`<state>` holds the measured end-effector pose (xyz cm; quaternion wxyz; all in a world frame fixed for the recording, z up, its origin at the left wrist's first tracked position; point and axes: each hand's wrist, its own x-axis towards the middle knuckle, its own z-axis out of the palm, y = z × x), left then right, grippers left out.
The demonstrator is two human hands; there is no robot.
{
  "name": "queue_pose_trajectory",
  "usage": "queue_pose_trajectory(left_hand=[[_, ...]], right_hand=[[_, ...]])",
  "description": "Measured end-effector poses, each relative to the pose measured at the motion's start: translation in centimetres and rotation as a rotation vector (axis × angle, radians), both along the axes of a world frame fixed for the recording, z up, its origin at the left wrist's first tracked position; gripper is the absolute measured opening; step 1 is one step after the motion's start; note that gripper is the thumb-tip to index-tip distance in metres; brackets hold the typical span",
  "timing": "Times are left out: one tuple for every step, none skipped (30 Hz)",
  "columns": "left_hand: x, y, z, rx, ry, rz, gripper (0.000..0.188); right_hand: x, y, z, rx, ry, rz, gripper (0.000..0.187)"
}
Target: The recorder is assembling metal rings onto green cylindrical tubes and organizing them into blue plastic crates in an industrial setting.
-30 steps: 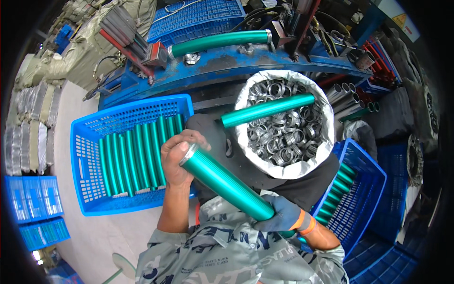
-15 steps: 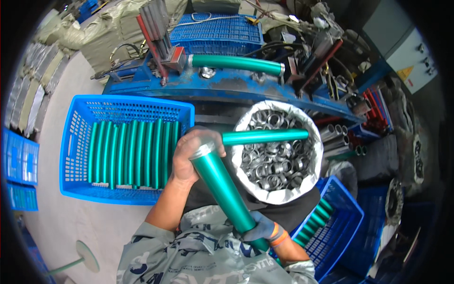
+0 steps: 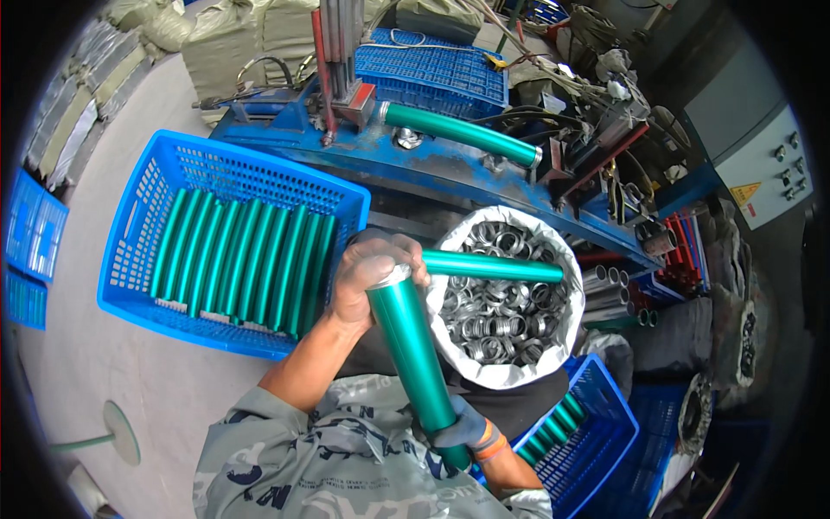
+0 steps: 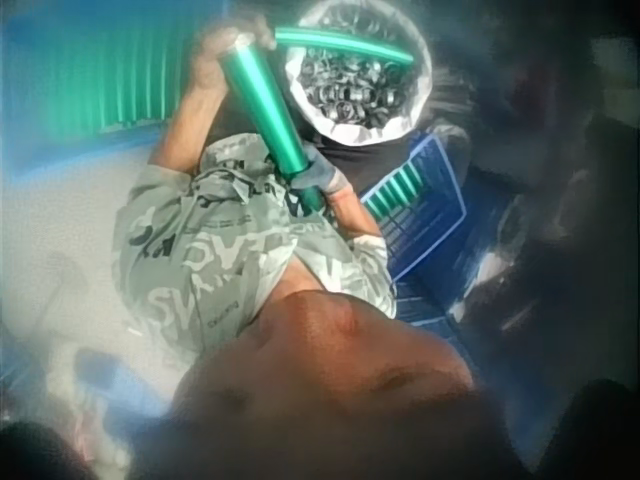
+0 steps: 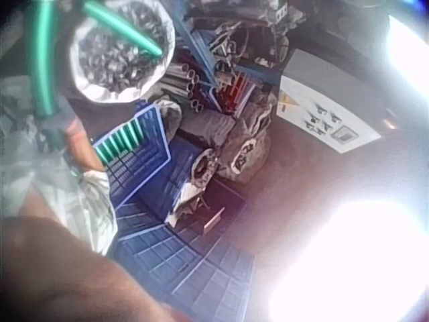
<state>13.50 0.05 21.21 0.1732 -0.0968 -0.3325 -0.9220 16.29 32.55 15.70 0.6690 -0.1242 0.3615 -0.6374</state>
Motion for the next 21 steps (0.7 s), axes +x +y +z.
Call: queue_pose_trajectory(left_hand=[[0.2, 0.0, 0.1, 0.002, -0.003, 0.003, 0.03], [0.4, -0.1, 0.2, 0.004, 0.003, 0.002, 0.03], [0.6, -0.3, 0.2, 0.006, 0.009, 0.001, 0.03], [0.7, -0.4, 0.1, 0.005, 0.006, 0.004, 0.03], [0.7, -0.4, 0.0, 0.016, 0.012, -0.001, 0.029], [0.8, -0.4, 0.0, 0.026, 0.018, -0.006, 0.029], [0.8, -0.3, 0.1, 0.024, 0.015, -0.005, 0.029], [0.6, -0.3, 0.2, 0.048, 0.029, -0.024, 0.028], [0.5, -0.2, 0.3, 0.073, 0.044, -0.044, 0.027], [0.5, -0.3, 0.3, 0.075, 0.022, -0.075, 0.025], [0.5, -0.4, 0.3, 0.072, 0.023, -0.077, 0.025], [0.6, -0.4, 0.2, 0.077, 0.047, -0.099, 0.025], [0.5, -0.6, 0.2, 0.082, 0.071, -0.122, 0.025], [0.5, -0.7, 0.3, 0.064, 0.078, -0.123, 0.024], [0.5, -0.8, 0.2, 0.067, 0.073, -0.125, 0.024], [0.5, -0.8, 0.1, 0.046, 0.079, -0.15, 0.024], [0.5, -0.9, 0.0, 0.023, 0.085, -0.176, 0.024], [0.6, -0.8, -0.1, 0.023, 0.082, -0.178, 0.024], [0.6, -0.6, -0.1, 0.03, 0.072, -0.173, 0.023], [0.6, -0.4, -0.1, 0.034, 0.063, -0.165, 0.023], [0.6, -0.3, -0.2, 0.033, 0.061, -0.167, 0.023]], right_hand=[[0.1, -0.1, -0.1, -0.019, -0.022, 0.008, 0.071], [0.1, -0.3, 0.0, -0.02, -0.025, 0.012, 0.071], [0.1, -0.4, 0.1, -0.013, -0.036, 0.011, 0.074], [0.2, -0.5, 0.2, -0.007, -0.047, 0.01, 0.076], [0.3, -0.5, 0.1, -0.008, -0.051, 0.012, 0.076], [0.4, -0.4, -0.3, -0.021, -0.111, 0.017, 0.076], [0.5, -0.4, -0.7, -0.033, -0.17, 0.023, 0.077], [0.6, -0.4, -1.0, -0.036, -0.171, 0.023, 0.077], [0.8, -0.4, -1.4, -0.075, -0.186, 0.027, 0.078], [1.0, -0.4, -1.6, -0.113, -0.2, 0.029, 0.078], [1.0, -0.3, -1.8, -0.116, -0.199, 0.028, 0.078], [1.1, -0.1, -1.9, -0.107, -0.17, 0.033, 0.079], [1.0, -0.1, -2.0, -0.098, -0.142, 0.037, 0.08], [1.1, 0.0, -1.9, -0.096, -0.146, 0.034, 0.08], [1.1, 0.0, -1.8, -0.081, -0.156, 0.032, 0.08], [1.2, 0.1, -1.7, -0.067, -0.167, 0.03, 0.081], [1.3, 0.1, -1.8, -0.067, -0.17, 0.027, 0.081], [1.4, 0.2, -2.1, -0.079, -0.169, 0.023, 0.081], [1.5, 0.3, -2.2, -0.09, -0.168, 0.02, 0.081], [1.4, 0.2, -2.2, -0.092, -0.17, 0.019, 0.081], [1.3, 0.1, -2.1, -0.106, -0.144, 0.028, 0.081]])
